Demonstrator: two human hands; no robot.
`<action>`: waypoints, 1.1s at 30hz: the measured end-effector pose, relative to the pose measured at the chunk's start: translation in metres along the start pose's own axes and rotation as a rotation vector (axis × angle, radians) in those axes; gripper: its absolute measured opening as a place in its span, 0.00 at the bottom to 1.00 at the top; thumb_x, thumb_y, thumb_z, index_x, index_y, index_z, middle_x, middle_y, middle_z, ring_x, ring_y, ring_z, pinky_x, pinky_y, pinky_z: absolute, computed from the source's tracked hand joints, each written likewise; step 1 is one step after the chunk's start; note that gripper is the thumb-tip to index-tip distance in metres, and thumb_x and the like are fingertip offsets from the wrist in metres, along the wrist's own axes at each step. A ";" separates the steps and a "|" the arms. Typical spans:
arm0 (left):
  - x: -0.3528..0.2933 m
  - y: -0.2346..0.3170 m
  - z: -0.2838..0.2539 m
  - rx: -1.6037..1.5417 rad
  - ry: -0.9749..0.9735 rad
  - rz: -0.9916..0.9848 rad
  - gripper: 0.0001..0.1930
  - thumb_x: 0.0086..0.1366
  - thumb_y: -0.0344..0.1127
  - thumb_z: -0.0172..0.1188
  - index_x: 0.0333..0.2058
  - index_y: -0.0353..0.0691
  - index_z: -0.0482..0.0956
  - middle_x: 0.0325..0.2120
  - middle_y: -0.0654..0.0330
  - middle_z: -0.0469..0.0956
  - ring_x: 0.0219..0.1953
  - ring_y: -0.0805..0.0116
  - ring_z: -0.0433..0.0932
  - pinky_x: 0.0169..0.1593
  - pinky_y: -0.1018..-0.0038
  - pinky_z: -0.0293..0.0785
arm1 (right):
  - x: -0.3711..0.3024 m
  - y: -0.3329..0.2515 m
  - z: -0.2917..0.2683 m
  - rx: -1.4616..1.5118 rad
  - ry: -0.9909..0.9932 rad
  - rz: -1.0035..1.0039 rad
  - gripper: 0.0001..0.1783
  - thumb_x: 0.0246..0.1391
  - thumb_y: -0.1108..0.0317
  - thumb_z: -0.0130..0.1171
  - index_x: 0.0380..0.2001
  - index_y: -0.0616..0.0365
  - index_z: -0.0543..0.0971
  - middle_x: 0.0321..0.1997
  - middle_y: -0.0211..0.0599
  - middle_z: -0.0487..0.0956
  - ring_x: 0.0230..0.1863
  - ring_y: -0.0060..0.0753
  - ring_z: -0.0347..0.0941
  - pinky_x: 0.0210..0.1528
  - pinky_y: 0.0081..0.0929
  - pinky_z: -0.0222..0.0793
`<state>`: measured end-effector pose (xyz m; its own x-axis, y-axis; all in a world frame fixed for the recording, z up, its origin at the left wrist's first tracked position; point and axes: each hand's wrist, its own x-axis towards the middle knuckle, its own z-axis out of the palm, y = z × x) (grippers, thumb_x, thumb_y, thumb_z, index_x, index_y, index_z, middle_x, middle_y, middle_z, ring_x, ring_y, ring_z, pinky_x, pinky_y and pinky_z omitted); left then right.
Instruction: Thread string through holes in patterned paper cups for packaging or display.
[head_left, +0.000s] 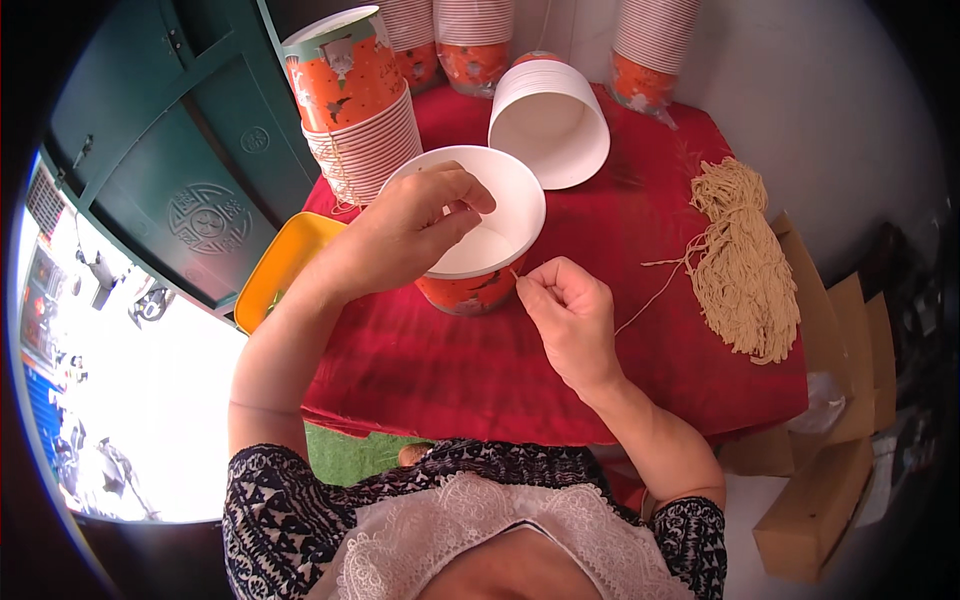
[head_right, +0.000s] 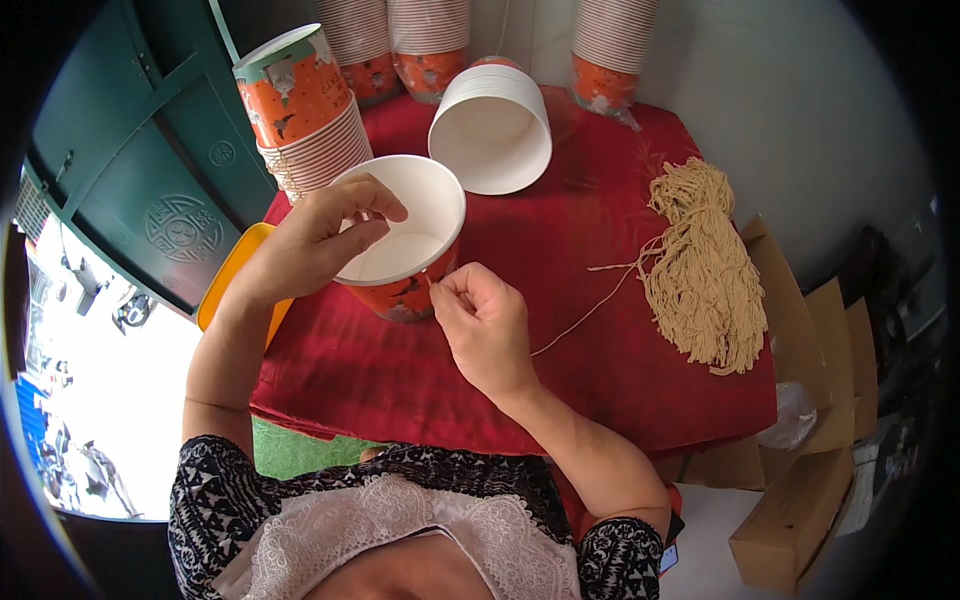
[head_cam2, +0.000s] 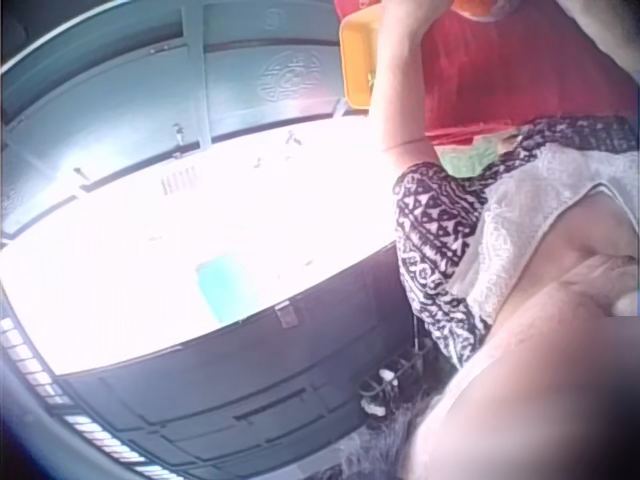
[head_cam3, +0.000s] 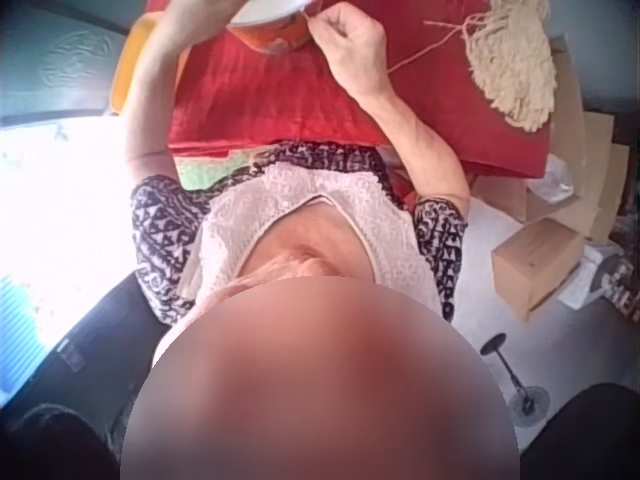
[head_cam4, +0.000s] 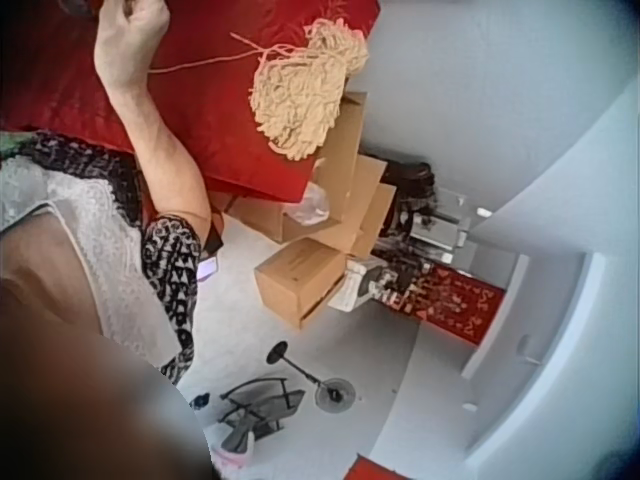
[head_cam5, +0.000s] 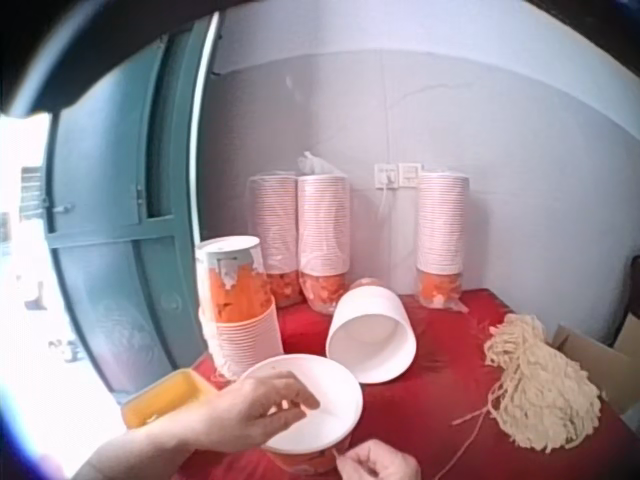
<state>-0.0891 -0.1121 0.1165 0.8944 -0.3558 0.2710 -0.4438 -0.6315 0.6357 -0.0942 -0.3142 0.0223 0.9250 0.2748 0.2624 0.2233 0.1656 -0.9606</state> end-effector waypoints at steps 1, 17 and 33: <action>0.001 -0.001 0.001 -0.009 0.006 0.002 0.09 0.64 0.26 0.53 0.41 0.36 0.78 0.39 0.60 0.76 0.41 0.70 0.74 0.46 0.74 0.70 | 0.001 0.000 0.000 -0.011 0.003 -0.009 0.10 0.58 0.76 0.56 0.22 0.62 0.72 0.16 0.18 0.67 0.19 0.07 0.57 0.19 0.15 0.53; 0.008 -0.001 0.001 0.048 -0.037 0.048 0.09 0.64 0.25 0.54 0.42 0.35 0.79 0.39 0.59 0.77 0.40 0.68 0.75 0.45 0.72 0.72 | 0.006 0.004 -0.001 -0.003 0.013 -0.034 0.09 0.58 0.77 0.56 0.23 0.62 0.72 0.17 0.19 0.68 0.20 0.07 0.59 0.20 0.15 0.55; 0.020 -0.011 0.012 0.075 -0.395 0.051 0.08 0.63 0.31 0.56 0.36 0.33 0.79 0.30 0.54 0.79 0.33 0.62 0.76 0.40 0.70 0.71 | 0.015 0.007 0.005 0.007 -0.003 -0.088 0.09 0.58 0.77 0.55 0.23 0.64 0.72 0.18 0.21 0.70 0.21 0.07 0.60 0.20 0.16 0.57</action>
<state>-0.0667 -0.1209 0.1064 0.7874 -0.6164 -0.0071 -0.5030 -0.6492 0.5705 -0.0800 -0.3044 0.0203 0.9009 0.2619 0.3462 0.3017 0.1956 -0.9331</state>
